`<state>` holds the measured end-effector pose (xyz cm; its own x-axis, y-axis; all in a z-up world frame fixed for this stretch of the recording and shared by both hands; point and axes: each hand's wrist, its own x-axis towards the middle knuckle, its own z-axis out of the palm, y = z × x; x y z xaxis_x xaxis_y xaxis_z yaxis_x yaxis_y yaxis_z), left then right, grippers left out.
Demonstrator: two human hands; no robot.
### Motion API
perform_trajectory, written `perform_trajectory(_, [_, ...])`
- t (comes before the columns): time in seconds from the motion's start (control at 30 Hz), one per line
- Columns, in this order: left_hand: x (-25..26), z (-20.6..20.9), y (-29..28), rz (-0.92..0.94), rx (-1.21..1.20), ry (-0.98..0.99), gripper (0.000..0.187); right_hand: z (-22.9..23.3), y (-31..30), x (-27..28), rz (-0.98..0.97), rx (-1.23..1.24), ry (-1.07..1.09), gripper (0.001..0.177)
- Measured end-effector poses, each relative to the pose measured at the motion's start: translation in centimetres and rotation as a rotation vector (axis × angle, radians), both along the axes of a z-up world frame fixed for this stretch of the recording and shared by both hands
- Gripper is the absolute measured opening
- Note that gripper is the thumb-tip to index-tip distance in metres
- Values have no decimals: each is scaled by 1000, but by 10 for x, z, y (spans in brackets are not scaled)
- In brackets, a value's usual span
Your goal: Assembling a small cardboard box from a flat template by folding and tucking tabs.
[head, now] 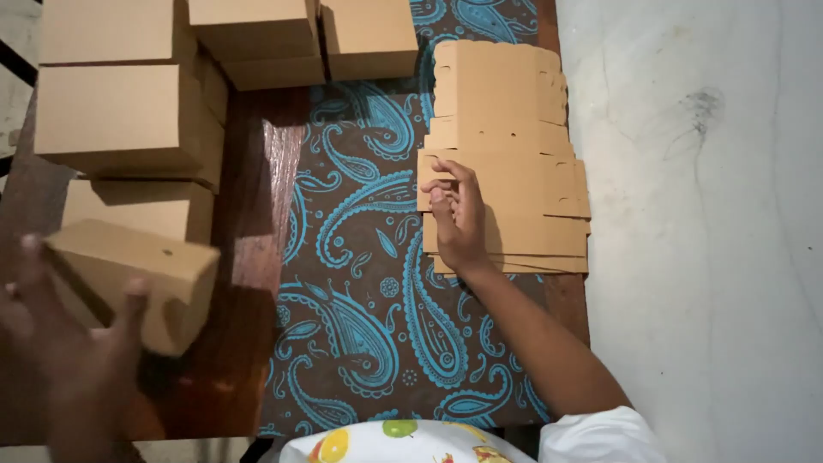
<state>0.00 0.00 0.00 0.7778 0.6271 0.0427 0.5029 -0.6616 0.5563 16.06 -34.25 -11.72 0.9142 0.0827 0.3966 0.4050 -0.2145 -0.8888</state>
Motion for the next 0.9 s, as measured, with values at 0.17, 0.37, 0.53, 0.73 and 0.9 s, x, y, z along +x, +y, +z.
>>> perform_trajectory(0.17, [14, -34, 5, 70, 116, -19, 103, 5, 2, -1, -1, -16, -9, 37])
perform_trajectory(0.37, [18, -38, 5, 71, 117, -137, 70, 7, 5, -1, -5, 11, 0, 32])
perform_trajectory(0.53, [6, -50, 26, -112, 273, -228, 49, 15, 4, -3, -14, -10, 47, 31])
perform_trajectory(0.73, [3, -39, 30, 88, -212, -132, 76, 8, 6, -1, -23, -8, 17, 30])
perform_trajectory(0.9, [2, -51, 39, 43, -369, -176, 67, 13, 5, -2, -18, -10, 65, 31])
